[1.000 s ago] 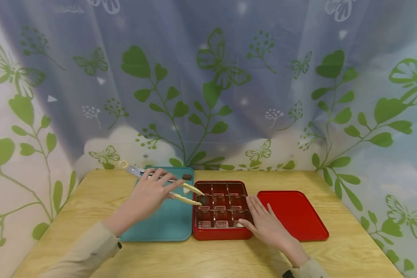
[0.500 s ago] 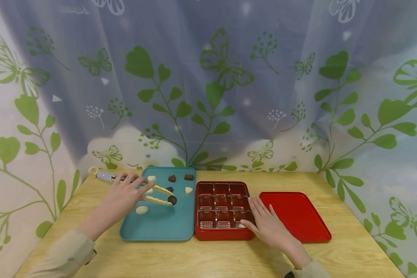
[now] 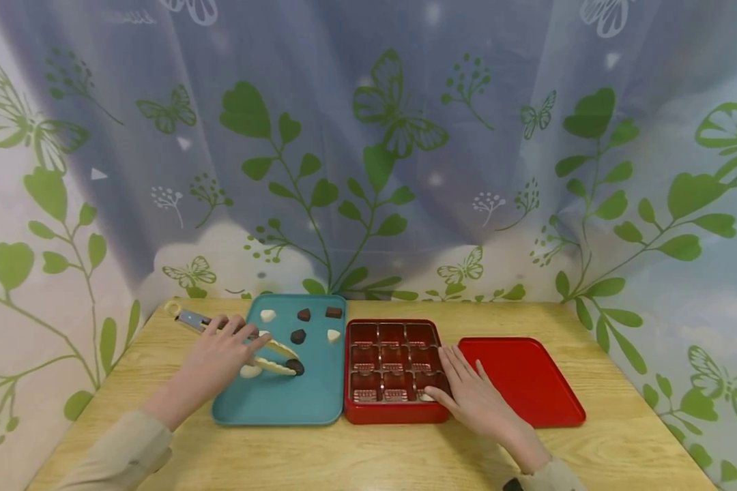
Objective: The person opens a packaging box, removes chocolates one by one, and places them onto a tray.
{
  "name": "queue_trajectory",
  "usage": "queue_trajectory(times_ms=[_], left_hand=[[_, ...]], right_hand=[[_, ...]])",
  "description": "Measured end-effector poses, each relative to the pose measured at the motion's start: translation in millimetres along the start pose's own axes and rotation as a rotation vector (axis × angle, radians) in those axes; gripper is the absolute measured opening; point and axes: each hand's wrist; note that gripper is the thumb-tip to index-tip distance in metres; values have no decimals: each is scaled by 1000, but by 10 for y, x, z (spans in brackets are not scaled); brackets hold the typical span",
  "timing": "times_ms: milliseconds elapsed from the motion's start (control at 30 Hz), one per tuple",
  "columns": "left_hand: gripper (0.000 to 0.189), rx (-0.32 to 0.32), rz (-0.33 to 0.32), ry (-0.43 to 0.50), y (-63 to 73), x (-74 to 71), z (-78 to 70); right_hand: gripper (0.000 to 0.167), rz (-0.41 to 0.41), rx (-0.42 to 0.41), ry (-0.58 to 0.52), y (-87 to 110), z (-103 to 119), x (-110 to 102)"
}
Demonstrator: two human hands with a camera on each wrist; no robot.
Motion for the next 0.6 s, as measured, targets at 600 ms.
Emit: queue_trajectory(times_ms=[600], left_hand=[[63,-59,-89,54,-177,-343,-90]], right_hand=[[86,18,6,-61,35,19,-49]])
Point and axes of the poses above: each hand's wrist, its own y-axis away from the middle knuckle, its own x-axis out of the palm, z = x × y, and after that the axes turned 11 degrees about -y, right-handed
